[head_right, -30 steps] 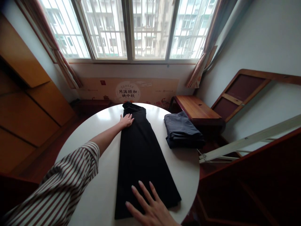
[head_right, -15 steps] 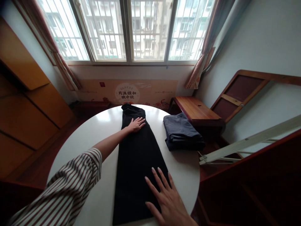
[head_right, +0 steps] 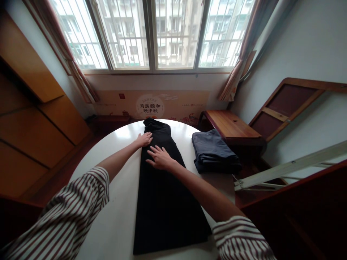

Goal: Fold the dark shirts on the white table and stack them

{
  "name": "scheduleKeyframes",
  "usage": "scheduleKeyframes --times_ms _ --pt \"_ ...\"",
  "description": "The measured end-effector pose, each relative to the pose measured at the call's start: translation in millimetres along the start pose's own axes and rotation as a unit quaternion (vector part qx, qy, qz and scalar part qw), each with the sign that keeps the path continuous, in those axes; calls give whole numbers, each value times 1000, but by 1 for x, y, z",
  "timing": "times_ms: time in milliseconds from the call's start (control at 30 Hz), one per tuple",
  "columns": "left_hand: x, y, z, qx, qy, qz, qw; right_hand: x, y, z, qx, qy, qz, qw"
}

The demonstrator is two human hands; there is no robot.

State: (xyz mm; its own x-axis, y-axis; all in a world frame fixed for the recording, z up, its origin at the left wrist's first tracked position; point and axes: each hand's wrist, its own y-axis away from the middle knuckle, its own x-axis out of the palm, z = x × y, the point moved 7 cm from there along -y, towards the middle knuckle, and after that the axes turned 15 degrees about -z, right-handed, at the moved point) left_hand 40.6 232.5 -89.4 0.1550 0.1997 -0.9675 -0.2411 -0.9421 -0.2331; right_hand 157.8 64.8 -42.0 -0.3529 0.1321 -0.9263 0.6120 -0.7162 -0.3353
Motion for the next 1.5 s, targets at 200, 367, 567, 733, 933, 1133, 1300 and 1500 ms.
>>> scheduleKeyframes --times_ms 200,367,567,733,933,1133,1300,1500 --pt "3 -7 1 -10 7 -7 1000 40 27 13 6 -4 19 1000" --pt "-3 1 1 -41 24 -51 998 18 96 58 -34 -85 51 995" --pt "-31 60 1 -50 79 -167 982 -21 175 109 -56 -217 101 969" --pt "-53 157 -14 48 255 -175 950 -49 212 78 65 -283 43 956" --pt "-39 183 9 -265 501 -81 820 -56 173 -48 327 -325 -203 864" --pt "-27 141 1 -348 493 -60 795 -23 93 -116 567 -350 -169 726" --pt "-19 128 -4 -289 544 -55 785 -10 58 -135 583 -352 -127 722" --pt "-9 132 -1 -253 583 21 771 -3 52 -142 547 -394 -86 733"
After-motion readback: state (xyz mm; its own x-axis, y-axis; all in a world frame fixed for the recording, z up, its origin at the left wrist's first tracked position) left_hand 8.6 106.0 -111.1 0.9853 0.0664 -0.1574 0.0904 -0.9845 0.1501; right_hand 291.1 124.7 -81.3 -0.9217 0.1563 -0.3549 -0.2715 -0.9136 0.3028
